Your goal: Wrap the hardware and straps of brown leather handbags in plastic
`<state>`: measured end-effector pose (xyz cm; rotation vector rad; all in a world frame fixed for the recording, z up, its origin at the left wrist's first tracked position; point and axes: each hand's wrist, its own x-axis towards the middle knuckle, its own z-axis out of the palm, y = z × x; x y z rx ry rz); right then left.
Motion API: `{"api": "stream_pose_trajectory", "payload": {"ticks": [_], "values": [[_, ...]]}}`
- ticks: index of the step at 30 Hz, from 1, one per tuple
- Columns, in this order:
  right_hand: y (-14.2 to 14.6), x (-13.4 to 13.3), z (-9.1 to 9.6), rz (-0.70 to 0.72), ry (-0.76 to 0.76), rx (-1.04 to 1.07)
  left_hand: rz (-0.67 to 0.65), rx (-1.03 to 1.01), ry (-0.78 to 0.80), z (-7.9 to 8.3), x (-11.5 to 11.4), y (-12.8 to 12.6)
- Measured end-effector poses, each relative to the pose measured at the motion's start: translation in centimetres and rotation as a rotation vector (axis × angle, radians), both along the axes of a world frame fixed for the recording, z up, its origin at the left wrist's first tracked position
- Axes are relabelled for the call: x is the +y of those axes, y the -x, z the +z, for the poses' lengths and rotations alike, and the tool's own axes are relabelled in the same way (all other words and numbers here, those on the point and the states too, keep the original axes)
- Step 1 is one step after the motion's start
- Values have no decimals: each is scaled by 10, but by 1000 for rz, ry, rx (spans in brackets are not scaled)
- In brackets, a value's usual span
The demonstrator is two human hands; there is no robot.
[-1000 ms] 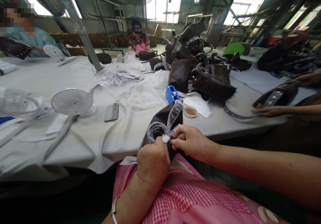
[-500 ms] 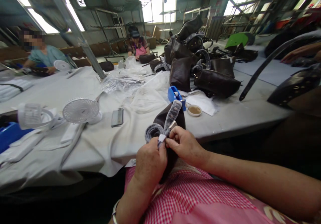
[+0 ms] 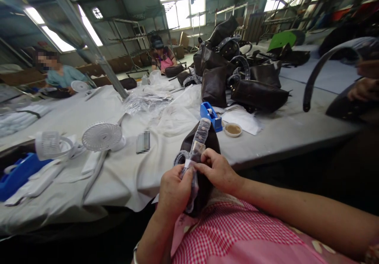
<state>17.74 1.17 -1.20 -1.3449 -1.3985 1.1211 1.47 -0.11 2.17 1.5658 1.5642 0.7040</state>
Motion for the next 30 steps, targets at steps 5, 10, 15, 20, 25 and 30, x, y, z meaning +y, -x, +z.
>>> {"api": "stream_pose_trajectory", "payload": {"ticks": [5, 10, 15, 20, 25, 30], "values": [[-6, 1, -6, 39, 74, 2, 98, -220, 80, -2, 1, 2], [-11, -6, 5, 59, 198, 118, 89, -263, 96, -2, 2, 4], [-3, -3, 12, 150, 247, 284, 31, -239, 100, 0, -3, 4], [-3, -3, -6, 259, 308, 461, -22, 162, -259, -3, -12, 3], [-13, -14, -10, 286, 410, 537, -39, 693, -659, -13, -22, -7], [-6, -21, -4, 201, 498, 542, -74, 864, -805, -17, -32, -17]]}}
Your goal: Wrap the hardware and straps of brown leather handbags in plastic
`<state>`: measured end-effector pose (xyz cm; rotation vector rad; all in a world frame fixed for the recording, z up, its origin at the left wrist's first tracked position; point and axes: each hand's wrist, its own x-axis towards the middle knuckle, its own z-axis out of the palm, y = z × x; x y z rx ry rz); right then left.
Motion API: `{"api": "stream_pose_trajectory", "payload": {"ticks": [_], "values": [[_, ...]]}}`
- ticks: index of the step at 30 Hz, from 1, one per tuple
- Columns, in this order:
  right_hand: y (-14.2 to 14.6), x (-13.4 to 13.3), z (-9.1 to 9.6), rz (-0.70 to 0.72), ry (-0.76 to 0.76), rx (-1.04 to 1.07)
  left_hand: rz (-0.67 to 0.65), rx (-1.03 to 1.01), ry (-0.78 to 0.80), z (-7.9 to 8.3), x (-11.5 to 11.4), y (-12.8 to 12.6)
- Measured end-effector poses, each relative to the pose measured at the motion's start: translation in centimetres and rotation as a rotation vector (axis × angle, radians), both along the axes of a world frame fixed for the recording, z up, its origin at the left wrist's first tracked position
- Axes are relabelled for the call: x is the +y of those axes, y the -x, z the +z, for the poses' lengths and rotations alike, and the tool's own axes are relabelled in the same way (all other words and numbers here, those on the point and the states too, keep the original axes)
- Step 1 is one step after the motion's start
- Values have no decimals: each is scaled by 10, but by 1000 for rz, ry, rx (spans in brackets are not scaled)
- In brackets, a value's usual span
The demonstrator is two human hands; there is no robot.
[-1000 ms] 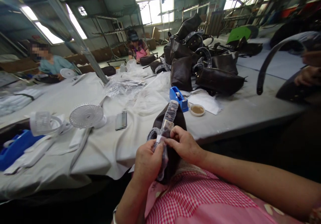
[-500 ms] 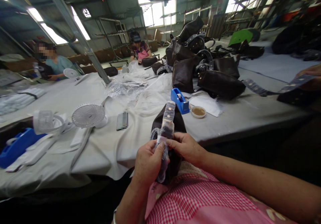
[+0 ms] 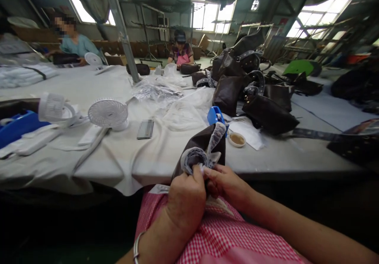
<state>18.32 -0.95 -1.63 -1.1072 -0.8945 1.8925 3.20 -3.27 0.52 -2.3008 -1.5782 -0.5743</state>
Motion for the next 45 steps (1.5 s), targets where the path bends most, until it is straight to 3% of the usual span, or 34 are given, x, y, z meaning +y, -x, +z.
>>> {"api": "stream_pose_trajectory", "payload": {"ticks": [4, 11, 17, 29, 37, 45], "values": [[9, -2, 0, -21, 46, 87, -14, 23, 18, -3, -3, -2], [14, -4, -1, -53, 44, 145, 32, -148, 50, -17, -6, 2], [16, -3, -2, -49, 29, 114, -20, -225, 76, -13, -5, 5], [12, -5, -13, -101, 8, 72, -56, -582, 388, -12, 0, 7], [14, -9, -7, -136, 66, 105, 99, -371, 290, -12, -8, 1], [17, -10, -11, -151, 48, 139, 36, -367, 345, -9, -8, 4]]}}
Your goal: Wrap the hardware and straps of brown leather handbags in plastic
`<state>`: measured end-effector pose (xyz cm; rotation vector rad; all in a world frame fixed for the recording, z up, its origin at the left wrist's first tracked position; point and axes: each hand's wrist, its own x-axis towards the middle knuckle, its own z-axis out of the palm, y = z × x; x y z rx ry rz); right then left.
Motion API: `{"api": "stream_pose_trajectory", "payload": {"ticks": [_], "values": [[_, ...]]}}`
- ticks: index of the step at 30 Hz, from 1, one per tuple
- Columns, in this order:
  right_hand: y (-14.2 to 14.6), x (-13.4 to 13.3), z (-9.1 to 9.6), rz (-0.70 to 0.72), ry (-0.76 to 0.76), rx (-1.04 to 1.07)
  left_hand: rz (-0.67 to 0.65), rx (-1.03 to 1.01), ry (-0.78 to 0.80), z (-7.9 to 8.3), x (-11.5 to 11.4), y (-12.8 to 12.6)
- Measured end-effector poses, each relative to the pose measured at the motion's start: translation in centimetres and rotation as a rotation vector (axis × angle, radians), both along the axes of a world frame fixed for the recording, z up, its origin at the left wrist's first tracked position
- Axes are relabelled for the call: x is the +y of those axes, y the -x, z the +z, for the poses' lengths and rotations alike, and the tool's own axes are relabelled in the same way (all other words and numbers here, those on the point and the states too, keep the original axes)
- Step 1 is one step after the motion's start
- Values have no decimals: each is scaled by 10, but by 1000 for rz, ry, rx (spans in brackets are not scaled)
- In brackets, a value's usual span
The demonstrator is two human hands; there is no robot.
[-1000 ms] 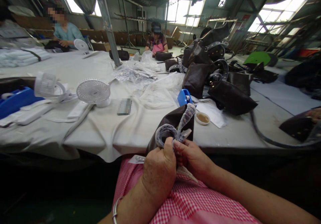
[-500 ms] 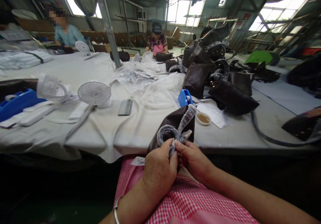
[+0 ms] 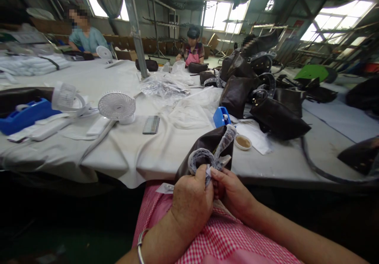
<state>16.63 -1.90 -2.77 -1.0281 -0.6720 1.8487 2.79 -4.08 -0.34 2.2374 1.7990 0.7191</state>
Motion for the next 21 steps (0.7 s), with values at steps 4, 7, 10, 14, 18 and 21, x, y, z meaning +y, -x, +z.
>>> {"api": "stream_pose_trajectory", "payload": {"ticks": [4, 7, 10, 14, 18, 21], "values": [[1, -1, 0, -5, -16, -22, -47, -135, 64, 0, 2, 4], [2, -2, 1, 9, -9, -38, -61, -210, 121, 2, 4, 6], [2, -2, 0, 7, -6, -66, -63, -181, 160, 7, 6, 6], [-1, -3, -2, 8, -18, -74, -61, -86, 216, 12, 8, 4], [-3, -3, 0, 3, -6, -44, -17, -39, 200, 10, 4, 2], [-3, -4, 1, -1, 17, -27, 34, 10, 177, 7, -3, -1]]}}
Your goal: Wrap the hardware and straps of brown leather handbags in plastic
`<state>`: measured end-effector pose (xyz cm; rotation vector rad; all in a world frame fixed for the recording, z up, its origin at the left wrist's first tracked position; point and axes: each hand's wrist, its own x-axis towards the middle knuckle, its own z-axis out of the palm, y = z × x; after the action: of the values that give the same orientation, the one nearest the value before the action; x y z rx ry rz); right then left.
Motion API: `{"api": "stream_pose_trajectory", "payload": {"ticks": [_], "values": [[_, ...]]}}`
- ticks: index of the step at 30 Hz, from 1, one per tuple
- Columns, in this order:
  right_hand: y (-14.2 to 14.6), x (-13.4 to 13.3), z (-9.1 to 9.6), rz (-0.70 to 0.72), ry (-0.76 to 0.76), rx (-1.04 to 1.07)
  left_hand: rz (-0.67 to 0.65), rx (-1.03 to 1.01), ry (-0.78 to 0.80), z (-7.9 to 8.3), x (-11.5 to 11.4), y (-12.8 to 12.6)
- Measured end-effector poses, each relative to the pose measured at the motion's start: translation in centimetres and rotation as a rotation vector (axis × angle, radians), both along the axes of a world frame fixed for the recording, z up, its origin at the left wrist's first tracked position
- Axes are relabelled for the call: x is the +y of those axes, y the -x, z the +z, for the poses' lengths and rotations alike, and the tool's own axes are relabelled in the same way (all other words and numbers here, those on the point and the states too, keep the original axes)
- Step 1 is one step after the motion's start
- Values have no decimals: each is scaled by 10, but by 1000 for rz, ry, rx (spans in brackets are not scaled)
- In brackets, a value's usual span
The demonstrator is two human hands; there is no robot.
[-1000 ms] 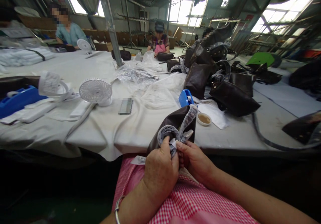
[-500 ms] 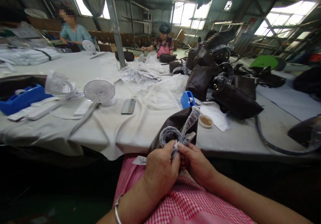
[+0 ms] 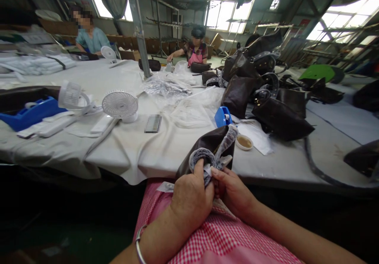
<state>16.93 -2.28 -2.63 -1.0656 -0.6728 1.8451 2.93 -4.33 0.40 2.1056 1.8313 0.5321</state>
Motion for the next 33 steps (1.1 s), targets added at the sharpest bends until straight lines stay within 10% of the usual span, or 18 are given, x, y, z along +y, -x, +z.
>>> {"api": "stream_pose_trajectory", "payload": {"ticks": [10, 17, 24, 33], "values": [[-16, 3, 8, 117, -293, -238, -34, -413, 129, 14, 14, 28], [-23, 11, 12, -9, -308, -409, 75, 49, -300, 9, 13, 22], [-35, 11, 17, 128, -654, -449, -88, -77, -109, 16, 32, 4], [-80, 34, -36, -331, -466, -744, -70, -311, 121, 31, 58, 3]]}}
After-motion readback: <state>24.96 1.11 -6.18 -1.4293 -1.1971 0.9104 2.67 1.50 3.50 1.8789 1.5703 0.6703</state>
